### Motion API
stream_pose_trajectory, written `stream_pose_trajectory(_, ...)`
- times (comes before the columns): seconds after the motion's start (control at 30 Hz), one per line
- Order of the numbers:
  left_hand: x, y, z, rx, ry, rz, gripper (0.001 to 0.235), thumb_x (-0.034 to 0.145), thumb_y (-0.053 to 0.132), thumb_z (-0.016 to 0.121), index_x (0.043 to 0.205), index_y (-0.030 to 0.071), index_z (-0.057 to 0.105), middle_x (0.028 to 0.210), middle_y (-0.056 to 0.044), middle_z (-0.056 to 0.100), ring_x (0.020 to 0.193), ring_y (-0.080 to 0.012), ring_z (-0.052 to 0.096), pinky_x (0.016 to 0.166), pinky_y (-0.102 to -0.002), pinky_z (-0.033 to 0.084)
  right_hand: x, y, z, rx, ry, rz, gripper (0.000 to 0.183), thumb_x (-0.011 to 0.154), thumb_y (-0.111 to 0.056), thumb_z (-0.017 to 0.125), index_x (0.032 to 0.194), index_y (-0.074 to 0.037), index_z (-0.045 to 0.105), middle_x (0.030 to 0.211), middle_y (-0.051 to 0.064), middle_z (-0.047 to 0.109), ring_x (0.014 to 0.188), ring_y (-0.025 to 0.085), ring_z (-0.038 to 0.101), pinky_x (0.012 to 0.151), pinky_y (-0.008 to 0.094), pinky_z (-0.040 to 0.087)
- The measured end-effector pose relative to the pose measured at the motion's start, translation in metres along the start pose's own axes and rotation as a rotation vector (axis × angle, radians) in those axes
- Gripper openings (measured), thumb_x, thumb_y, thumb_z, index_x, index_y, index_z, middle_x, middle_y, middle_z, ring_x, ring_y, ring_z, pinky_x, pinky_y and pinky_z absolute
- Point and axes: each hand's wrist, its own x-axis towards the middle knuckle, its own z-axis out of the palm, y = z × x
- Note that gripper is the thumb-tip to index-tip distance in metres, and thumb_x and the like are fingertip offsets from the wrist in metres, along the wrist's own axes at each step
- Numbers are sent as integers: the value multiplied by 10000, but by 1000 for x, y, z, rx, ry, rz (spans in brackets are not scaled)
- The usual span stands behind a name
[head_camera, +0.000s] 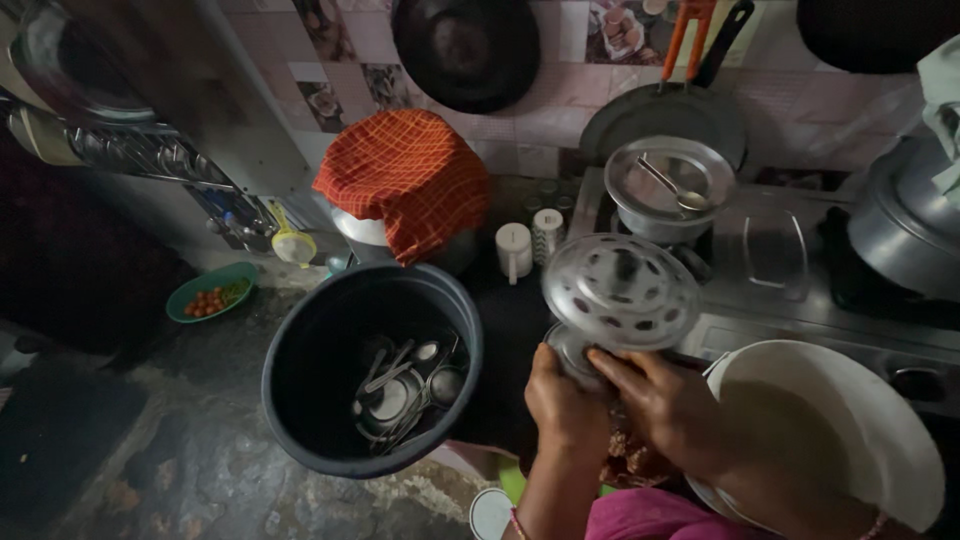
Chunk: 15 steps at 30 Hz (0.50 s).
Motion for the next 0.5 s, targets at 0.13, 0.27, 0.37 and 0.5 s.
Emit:
stream_pose_trajectory(0.13, -9, 12, 8, -6, 9, -132, 545, 1046, 367, 297, 1312, -15, 580, 1292, -205, 649, 1138, -324, 654, 1004, -472, 506, -14, 13, 7, 79, 102, 37, 489, 780, 31, 669, 1261, -55, 675, 1228, 206, 645, 954, 353, 729, 741, 410, 598)
stream_pose_trajectory(0.27, -17, 25, 16, 172, 70, -142, 513, 1026, 315, 294, 1329, 19, 583, 1294, -200, 647, 1116, -324, 669, 946, -505, 557, -24, 47, 26, 31, 127, 177, 404, 810, 4, 702, 1208, -64, 691, 1208, 200, 657, 934, 350, 725, 735, 406, 595)
stream_pose_trajectory(0.37, -17, 31, 15, 253, -24, -175, 448, 1010, 232, 376, 1293, -18, 617, 1244, -215, 687, 1093, -342, 704, 933, -513, 603, -16, 88, 23, 122, -16, 177, 344, 855, -54, 716, 1196, -78, 684, 1129, 125, 716, 893, 260, 764, 764, 349, 614)
stream_pose_trajectory(0.5, -21, 31, 17, 360, 13, -319, 393, 1005, 277, 545, 1224, -25, 668, 1147, -196, 737, 1017, -333, 728, 876, -499, 606, 7, 119, 16, 258, -143, 118, 321, 867, -77, 724, 1186, -77, 691, 1121, 118, 730, 916, 248, 763, 783, 352, 613)
